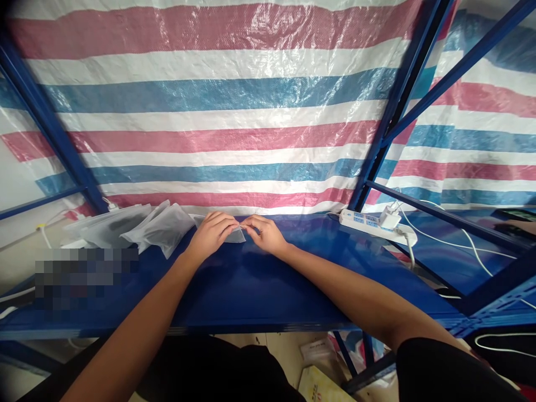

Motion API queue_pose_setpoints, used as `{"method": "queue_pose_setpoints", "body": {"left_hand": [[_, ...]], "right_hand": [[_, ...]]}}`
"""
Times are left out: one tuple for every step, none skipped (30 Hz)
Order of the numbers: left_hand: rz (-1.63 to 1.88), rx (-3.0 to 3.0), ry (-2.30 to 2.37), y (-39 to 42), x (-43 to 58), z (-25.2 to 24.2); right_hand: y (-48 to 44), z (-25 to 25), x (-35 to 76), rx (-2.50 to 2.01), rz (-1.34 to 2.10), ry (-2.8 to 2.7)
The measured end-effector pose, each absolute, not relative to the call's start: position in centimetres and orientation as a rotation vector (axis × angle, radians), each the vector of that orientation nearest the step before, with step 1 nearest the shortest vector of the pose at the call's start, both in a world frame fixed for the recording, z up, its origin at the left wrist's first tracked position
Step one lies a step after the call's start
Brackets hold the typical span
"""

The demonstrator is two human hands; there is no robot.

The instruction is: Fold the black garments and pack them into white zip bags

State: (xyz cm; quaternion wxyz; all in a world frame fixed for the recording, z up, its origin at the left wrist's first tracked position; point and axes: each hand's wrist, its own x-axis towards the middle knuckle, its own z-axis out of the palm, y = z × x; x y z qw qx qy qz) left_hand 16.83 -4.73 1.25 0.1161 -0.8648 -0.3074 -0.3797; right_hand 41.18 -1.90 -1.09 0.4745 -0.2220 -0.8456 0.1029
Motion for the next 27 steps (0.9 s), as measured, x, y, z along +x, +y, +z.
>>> {"method": "queue_pose_setpoints", "body": {"left_hand": [[-1.097,-2.537,-0.906,-4.8,16.8,1.3],[-1.082,-2.545,-0.908,-4.8,16.8,1.3],[-1.069,-2.554,-0.907,-4.8,16.8,1.3],[-1.064,-2.555,-0.910,-4.8,16.8,1.4],[-1.070,-2.546,-0.924,-4.8,16.6,1.5],[-1.083,-2.528,-0.951,-4.7,16.4,1.5],[-1.103,-2.497,-0.992,-4.5,16.0,1.6],[-1.124,-2.456,-1.044,-4.3,15.4,1.7],[-1.142,-2.405,-1.105,-4.1,14.7,1.7],[-1.154,-2.349,-1.170,-3.8,14.0,1.7],[-1.159,-2.296,-1.232,-3.6,13.3,1.7],[-1.162,-2.251,-1.286,-3.4,12.5,1.6],[-1.164,-2.219,-1.329,-3.2,11.9,1.5],[-1.167,-2.201,-1.361,-3.0,11.5,1.4],[-1.176,-2.193,-1.387,-2.9,11.2,1.3],[-1.193,-2.190,-1.411,-2.8,11.0,1.2],[-1.222,-2.192,-1.432,-2.8,10.9,1.2],[-1.259,-2.204,-1.448,-2.9,11.0,1.2],[-1.301,-2.230,-1.454,-3.0,11.1,1.3],[-1.344,-2.272,-1.447,-3.1,11.3,1.3],[-1.384,-2.325,-1.427,-3.3,11.5,1.5],[-1.418,-2.380,-1.398,-3.5,11.8,1.6],[-1.446,-2.428,-1.368,-3.7,12.0,1.7],[-1.469,-2.462,-1.339,-3.8,12.3,1.8],[-1.486,-2.486,-1.312,-4.0,12.5,1.9],[-1.493,-2.505,-1.286,-4.1,12.8,2.0],[-1.494,-2.522,-1.260,-4.3,13.1,2.0]], "right_hand": [[-1.9,-1.1,41.1,-0.531,0.230,-2.075],[-2.0,-1.1,41.0,-0.515,0.211,-2.078],[-2.1,-1.0,40.9,-0.500,0.196,-2.079],[-2.1,-0.9,40.9,-0.491,0.185,-2.078],[-2.2,-0.7,40.9,-0.492,0.180,-2.072],[-2.1,-0.6,41.0,-0.505,0.177,-2.064],[-2.0,-0.4,41.2,-0.531,0.176,-2.053],[-1.7,-0.3,41.5,-0.567,0.175,-2.035],[-1.3,-0.2,41.9,-0.611,0.177,-2.008],[-0.7,-0.2,42.4,-0.661,0.183,-1.968],[-0.1,-0.3,42.9,-0.711,0.195,-1.918],[0.5,-0.4,43.4,-0.759,0.217,-1.866],[1.1,-0.5,43.8,-0.800,0.246,-1.823],[1.6,-0.7,44.2,-0.832,0.277,-1.791],[2.0,-0.9,44.4,-0.852,0.307,-1.773],[2.1,-1.0,44.5,-0.861,0.331,-1.763],[2.1,-1.1,44.4,-0.858,0.349,-1.760],[1.9,-1.1,44.3,-0.844,0.361,-1.761],[1.6,-1.1,44.1,-0.825,0.372,-1.769],[1.2,-1.0,43.9,-0.803,0.382,-1.782],[0.7,-0.8,43.7,-0.782,0.386,-1.803],[0.3,-0.5,43.4,-0.757,0.378,-1.834],[-0.1,-0.3,43.3,-0.726,0.359,-1.877],[-0.5,-0.1,43.1,-0.690,0.330,-1.927],[-0.8,0.1,43.0,-0.653,0.293,-1.983],[-1.0,0.3,42.9,-0.621,0.257,-2.040],[-1.1,0.4,42.8,-0.604,0.227,-2.089]]}}
